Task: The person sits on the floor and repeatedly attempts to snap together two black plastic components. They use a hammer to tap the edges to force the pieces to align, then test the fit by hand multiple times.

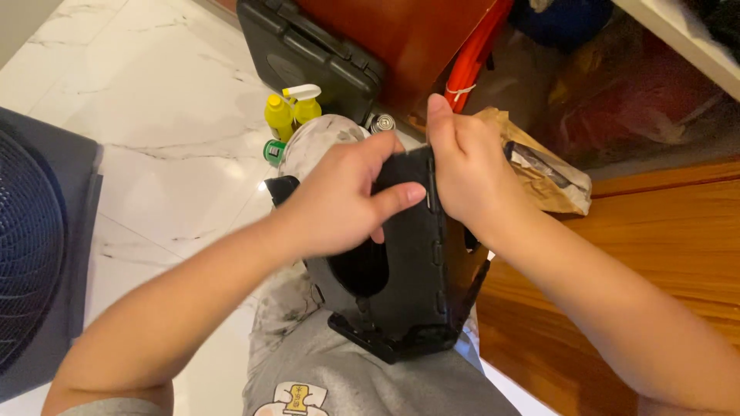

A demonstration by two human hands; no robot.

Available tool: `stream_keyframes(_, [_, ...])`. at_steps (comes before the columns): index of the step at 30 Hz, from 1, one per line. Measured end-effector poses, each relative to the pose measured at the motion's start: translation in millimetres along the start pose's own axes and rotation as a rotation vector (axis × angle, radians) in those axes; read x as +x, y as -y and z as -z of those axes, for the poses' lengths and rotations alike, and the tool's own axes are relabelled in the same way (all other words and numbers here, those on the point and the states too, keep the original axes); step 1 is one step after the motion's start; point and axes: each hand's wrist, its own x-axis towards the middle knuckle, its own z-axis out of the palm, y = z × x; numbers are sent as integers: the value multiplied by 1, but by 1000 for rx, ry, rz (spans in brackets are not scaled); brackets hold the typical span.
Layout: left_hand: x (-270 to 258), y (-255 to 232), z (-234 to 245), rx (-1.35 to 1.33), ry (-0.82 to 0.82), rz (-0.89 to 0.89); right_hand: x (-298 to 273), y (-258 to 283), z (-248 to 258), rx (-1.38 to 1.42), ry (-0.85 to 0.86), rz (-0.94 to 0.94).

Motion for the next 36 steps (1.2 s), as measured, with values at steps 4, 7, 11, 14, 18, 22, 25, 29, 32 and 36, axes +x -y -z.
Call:
stream_keyframes(4, [9,-8,13,-63,95,6,10,8,-3,4,-7,151])
stream_keyframes(7, [10,-6,13,225,-51,-174,19,14,-1,-4,-35,166])
stream_keyframes(11, [14,6,20,410,-144,-340,32,17,-7,-123,-92,307])
stream_keyframes(14, [14,20,20,381,-245,-251,45,14,-26,-158,-110,372])
stream_keyframes(18, [9,38,21,365,-345,-208,62,10,-53,-163,-96,339])
stream_keyframes(22, [6,38,27,320,-365,-124,61,14,-63,-192,-85,344])
stream_keyframes(25, [3,39,28,305,-364,-100,68,16,-64,-116,-73,320])
stream_keyframes(29, [6,42,30,275,-374,-124,70,15,-69,-82,-125,256])
stream_keyframes(32, [13,42,36,314,-374,-187,71,11,-67,-6,-127,277])
stream_keyframes(36, [11,36,38,242,-253,-211,62,2,-52,178,-57,330])
